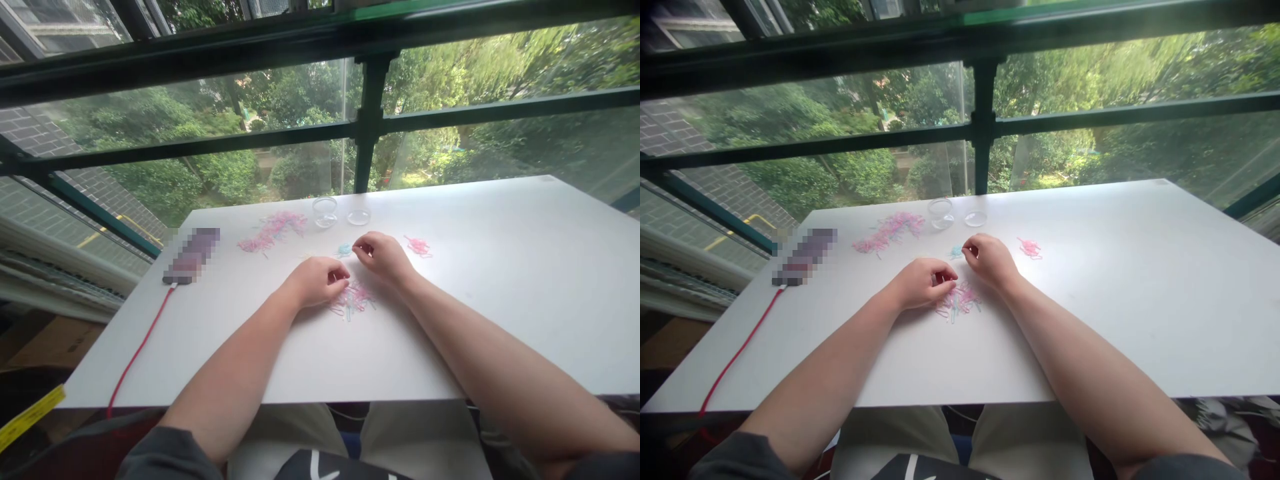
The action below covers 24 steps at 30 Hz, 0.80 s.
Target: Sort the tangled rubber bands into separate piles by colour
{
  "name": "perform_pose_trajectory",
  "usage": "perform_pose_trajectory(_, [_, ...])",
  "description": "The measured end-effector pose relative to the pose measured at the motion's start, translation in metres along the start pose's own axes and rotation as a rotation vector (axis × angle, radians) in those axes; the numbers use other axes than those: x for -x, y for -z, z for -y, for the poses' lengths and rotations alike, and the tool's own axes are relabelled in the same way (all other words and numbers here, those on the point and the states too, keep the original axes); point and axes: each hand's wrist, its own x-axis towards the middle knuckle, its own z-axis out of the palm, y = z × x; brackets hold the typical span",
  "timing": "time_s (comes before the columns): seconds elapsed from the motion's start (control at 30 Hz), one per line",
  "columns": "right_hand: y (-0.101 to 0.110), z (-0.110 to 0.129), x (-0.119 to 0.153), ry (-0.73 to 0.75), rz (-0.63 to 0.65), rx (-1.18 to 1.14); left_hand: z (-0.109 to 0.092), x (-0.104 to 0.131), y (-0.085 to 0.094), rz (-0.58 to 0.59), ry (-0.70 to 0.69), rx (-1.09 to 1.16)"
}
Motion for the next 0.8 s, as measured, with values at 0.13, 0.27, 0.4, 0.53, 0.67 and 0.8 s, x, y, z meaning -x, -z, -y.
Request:
perform_pose_trajectory(0.13, [-0.005, -0.002, -0.005, 0.011, 0.036, 0.06, 0.003, 0.001, 0.003, -0.009, -0.008, -0.001])
perform_pose_trajectory(0.27, [0.007, -0.004, 0.0, 0.049, -0.009, 0.027, 0.004, 0.002, 0.006, -0.013, -0.026, -0.048])
perform_pose_trajectory(0.4, [0.027, -0.004, 0.009, 0.069, 0.092, -0.024, 0.005, 0.002, 0.011, -0.021, -0.025, -0.08])
perform_pose_trajectory(0.53, [0.04, -0.003, 0.014, 0.069, 0.478, -0.019, 0.006, 0.002, 0.013, 0.015, -0.04, -0.08])
perform_pose_trajectory(0.67, [0.051, 0.001, 0.014, -0.009, 0.71, -0.034, 0.007, 0.002, 0.012, -0.002, -0.06, -0.065])
perform_pose_trajectory(0.8, [0.056, 0.011, 0.02, -0.106, 0.851, 0.062, 0.007, 0.003, 0.01, -0.012, -0.049, -0.05])
